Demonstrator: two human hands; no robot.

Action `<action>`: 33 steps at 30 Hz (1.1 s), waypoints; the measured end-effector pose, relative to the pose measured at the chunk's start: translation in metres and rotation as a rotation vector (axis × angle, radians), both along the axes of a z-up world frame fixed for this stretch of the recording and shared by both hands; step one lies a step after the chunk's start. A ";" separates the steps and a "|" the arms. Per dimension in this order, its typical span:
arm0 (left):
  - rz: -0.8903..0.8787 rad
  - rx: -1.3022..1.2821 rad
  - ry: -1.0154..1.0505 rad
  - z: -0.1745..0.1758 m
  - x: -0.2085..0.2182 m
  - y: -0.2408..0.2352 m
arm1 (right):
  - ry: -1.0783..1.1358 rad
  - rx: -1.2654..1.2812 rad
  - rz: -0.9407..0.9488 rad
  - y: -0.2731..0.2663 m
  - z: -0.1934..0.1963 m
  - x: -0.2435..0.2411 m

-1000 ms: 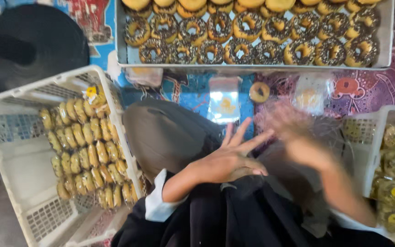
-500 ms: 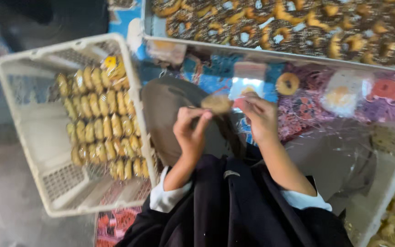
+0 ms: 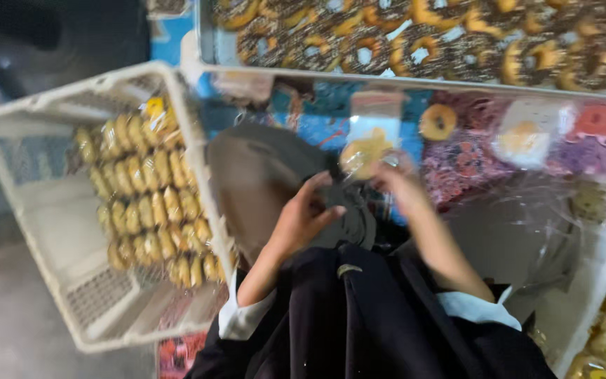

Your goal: The person sits on the floor and repeatedly picks donuts from a metal tray, places them into clear plastic bags, and stacks the sealed bags in a white crate. The process is repeated continuously for both plain and seeded donuts.

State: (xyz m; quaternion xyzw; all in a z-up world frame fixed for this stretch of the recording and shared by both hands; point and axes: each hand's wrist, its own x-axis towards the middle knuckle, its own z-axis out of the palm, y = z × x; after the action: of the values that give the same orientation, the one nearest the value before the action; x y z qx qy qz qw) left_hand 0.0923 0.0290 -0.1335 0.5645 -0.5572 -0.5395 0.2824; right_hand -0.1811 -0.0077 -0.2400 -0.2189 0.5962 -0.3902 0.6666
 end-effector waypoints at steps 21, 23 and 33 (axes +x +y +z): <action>-0.148 -0.228 -0.733 -0.129 -0.098 -0.140 | 1.117 -0.411 1.319 -0.168 -0.012 0.027; 0.182 -0.235 -0.450 -0.115 -0.098 -0.127 | 0.865 -0.376 0.977 -0.130 0.024 0.017; 0.687 0.405 1.600 -0.058 0.003 -0.106 | 1.082 -1.078 0.590 -0.222 0.169 0.032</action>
State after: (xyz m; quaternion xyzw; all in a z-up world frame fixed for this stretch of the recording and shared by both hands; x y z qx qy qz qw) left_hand 0.0956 -0.0772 -0.1916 0.1941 0.1122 -0.7456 0.6276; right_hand -0.1488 -0.2301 -0.0709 -0.8153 0.4838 -0.2722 0.1648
